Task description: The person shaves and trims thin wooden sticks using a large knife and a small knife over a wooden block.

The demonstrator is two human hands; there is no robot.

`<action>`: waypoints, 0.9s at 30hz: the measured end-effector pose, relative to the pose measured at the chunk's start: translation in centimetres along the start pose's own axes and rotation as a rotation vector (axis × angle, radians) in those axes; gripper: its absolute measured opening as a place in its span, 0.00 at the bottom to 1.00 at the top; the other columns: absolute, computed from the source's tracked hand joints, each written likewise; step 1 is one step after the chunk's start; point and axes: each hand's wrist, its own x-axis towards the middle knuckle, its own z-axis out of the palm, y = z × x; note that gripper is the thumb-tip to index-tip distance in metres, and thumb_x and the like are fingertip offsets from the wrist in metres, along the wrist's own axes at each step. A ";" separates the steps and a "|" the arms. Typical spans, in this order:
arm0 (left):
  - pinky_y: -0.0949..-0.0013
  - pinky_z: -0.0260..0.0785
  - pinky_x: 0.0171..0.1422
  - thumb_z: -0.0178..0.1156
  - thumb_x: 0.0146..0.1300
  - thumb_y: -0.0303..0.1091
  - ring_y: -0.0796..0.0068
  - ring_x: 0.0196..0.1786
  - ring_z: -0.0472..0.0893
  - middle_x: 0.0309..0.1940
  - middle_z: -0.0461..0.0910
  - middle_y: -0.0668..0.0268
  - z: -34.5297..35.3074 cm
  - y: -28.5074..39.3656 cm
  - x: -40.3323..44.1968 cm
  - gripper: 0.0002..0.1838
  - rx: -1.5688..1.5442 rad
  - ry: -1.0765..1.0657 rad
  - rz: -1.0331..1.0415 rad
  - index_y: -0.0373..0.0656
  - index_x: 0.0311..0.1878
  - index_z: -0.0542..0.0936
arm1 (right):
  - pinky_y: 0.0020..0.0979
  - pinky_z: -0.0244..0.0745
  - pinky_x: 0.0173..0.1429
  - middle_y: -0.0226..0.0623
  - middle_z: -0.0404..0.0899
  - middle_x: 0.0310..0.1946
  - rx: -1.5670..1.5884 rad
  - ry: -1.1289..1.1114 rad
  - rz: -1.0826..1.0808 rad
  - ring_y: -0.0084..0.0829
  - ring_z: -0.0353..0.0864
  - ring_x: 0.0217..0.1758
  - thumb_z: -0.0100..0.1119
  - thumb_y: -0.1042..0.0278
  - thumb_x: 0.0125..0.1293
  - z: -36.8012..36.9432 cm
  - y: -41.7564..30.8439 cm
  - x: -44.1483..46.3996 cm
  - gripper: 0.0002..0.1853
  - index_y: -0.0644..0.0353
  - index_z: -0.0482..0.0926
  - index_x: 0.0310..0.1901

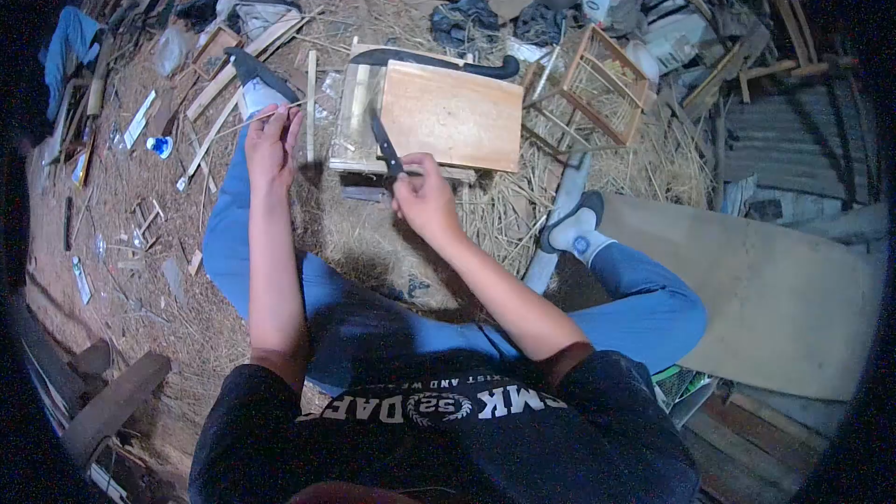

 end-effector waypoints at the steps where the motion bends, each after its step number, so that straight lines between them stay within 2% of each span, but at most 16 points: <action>1: 0.59 0.81 0.64 0.60 0.70 0.22 0.63 0.50 0.85 0.47 0.81 0.54 0.1 -0.3 0.1 0.12 0.011 -0.007 -0.005 0.33 0.53 0.71 | 0.29 0.74 0.29 0.40 0.83 0.25 -0.001 0.013 -0.005 0.27 0.83 0.26 0.52 0.72 0.75 -1.1 0.0 -0.5 0.16 0.58 0.67 0.62; 3: 0.60 0.81 0.63 0.60 0.70 0.22 0.63 0.50 0.85 0.47 0.81 0.54 0.4 -1.3 0.1 0.12 0.021 -0.022 -0.017 0.32 0.53 0.71 | 0.24 0.74 0.30 0.40 0.84 0.27 0.328 0.103 -0.024 0.27 0.83 0.26 0.48 0.74 0.77 -2.8 0.5 -2.0 0.20 0.64 0.63 0.67; 5: 0.60 0.81 0.63 0.59 0.71 0.22 0.62 0.50 0.85 0.46 0.81 0.53 0.5 -2.1 0.0 0.11 -0.004 -0.033 -0.026 0.32 0.53 0.71 | 0.25 0.77 0.33 0.44 0.85 0.30 0.337 0.129 -0.019 0.30 0.85 0.29 0.46 0.72 0.79 -4.0 1.5 -3.5 0.22 0.67 0.62 0.70; 8: 0.59 0.81 0.64 0.58 0.71 0.21 0.62 0.50 0.84 0.46 0.80 0.53 1.4 -3.5 -0.9 0.11 0.050 -0.035 -0.076 0.32 0.53 0.70 | 0.27 0.81 0.40 0.50 0.85 0.39 0.579 0.123 0.105 0.35 0.89 0.41 0.44 0.64 0.82 -4.9 3.1 -5.6 0.21 0.67 0.67 0.68; 12: 0.58 0.79 0.66 0.56 0.72 0.20 0.61 0.52 0.83 0.48 0.78 0.53 3.8 -3.8 -3.0 0.13 0.046 -0.088 -0.169 0.31 0.55 0.68 | 0.29 0.82 0.42 0.48 0.85 0.43 0.796 0.260 0.136 0.36 0.88 0.44 0.45 0.63 0.81 -4.3 4.0 -6.5 0.19 0.64 0.69 0.65; 17: 0.58 0.80 0.65 0.57 0.71 0.20 0.61 0.51 0.84 0.47 0.79 0.52 4.3 -3.4 -3.4 0.11 0.012 -0.098 -0.115 0.31 0.54 0.69 | 0.32 0.82 0.45 0.46 0.84 0.44 1.008 0.303 0.093 0.35 0.86 0.45 0.47 0.63 0.80 -5.5 3.7 -5.9 0.15 0.62 0.71 0.60; 19: 0.57 0.81 0.64 0.58 0.71 0.19 0.61 0.49 0.84 0.45 0.81 0.52 4.2 -3.5 -3.3 0.10 -0.005 -0.088 -0.099 0.32 0.52 0.71 | 0.33 0.81 0.46 0.43 0.84 0.43 1.131 0.283 0.154 0.34 0.86 0.45 0.49 0.63 0.80 -6.6 4.9 -5.1 0.14 0.61 0.72 0.58; 20: 0.60 0.82 0.63 0.58 0.71 0.20 0.62 0.50 0.84 0.47 0.79 0.52 4.1 -3.9 -3.2 0.11 0.032 -0.114 -0.096 0.31 0.53 0.70 | 0.33 0.81 0.47 0.42 0.84 0.43 1.192 0.181 0.170 0.34 0.85 0.46 0.51 0.63 0.79 -7.4 6.6 -4.3 0.13 0.61 0.75 0.56; 21: 0.62 0.82 0.62 0.58 0.70 0.20 0.62 0.51 0.84 0.49 0.78 0.53 3.9 -4.4 -3.2 0.12 0.068 -0.138 -0.095 0.30 0.54 0.70 | 0.33 0.81 0.47 0.42 0.84 0.43 1.191 0.185 0.170 0.34 0.85 0.46 0.51 0.63 0.79 -7.4 6.3 -4.4 0.13 0.61 0.75 0.56; 23: 0.64 0.83 0.59 0.58 0.70 0.20 0.63 0.49 0.84 0.48 0.79 0.53 3.7 -5.8 -3.2 0.12 0.101 -0.121 -0.111 0.30 0.53 0.71 | 0.33 0.81 0.48 0.42 0.84 0.44 1.220 0.034 0.142 0.34 0.85 0.47 0.53 0.63 0.78 -7.0 5.8 -4.5 0.12 0.62 0.76 0.54; 24: 0.65 0.84 0.57 0.59 0.70 0.20 0.63 0.48 0.85 0.48 0.79 0.53 3.5 -6.5 -3.1 0.12 0.135 -0.102 -0.123 0.29 0.53 0.71 | 0.34 0.81 0.48 0.43 0.84 0.46 1.252 -0.003 0.158 0.34 0.84 0.46 0.53 0.68 0.76 -6.8 5.6 -4.6 0.10 0.62 0.76 0.53; 25: 0.65 0.84 0.57 0.59 0.70 0.20 0.63 0.48 0.85 0.48 0.79 0.53 2.9 -7.4 -2.7 0.12 0.133 -0.098 -0.122 0.29 0.53 0.71 | 0.34 0.81 0.48 0.43 0.84 0.46 1.249 -0.005 0.160 0.34 0.84 0.46 0.53 0.68 0.76 -6.5 5.5 -4.6 0.10 0.62 0.76 0.53; 27: 0.65 0.85 0.52 0.60 0.69 0.19 0.64 0.45 0.85 0.42 0.81 0.55 2.3 -8.7 -2.1 0.11 0.162 -0.063 -0.138 0.34 0.51 0.72 | 0.35 0.82 0.49 0.46 0.83 0.48 1.186 -0.060 0.184 0.35 0.83 0.46 0.52 0.73 0.74 -5.9 5.2 -4.8 0.10 0.62 0.76 0.53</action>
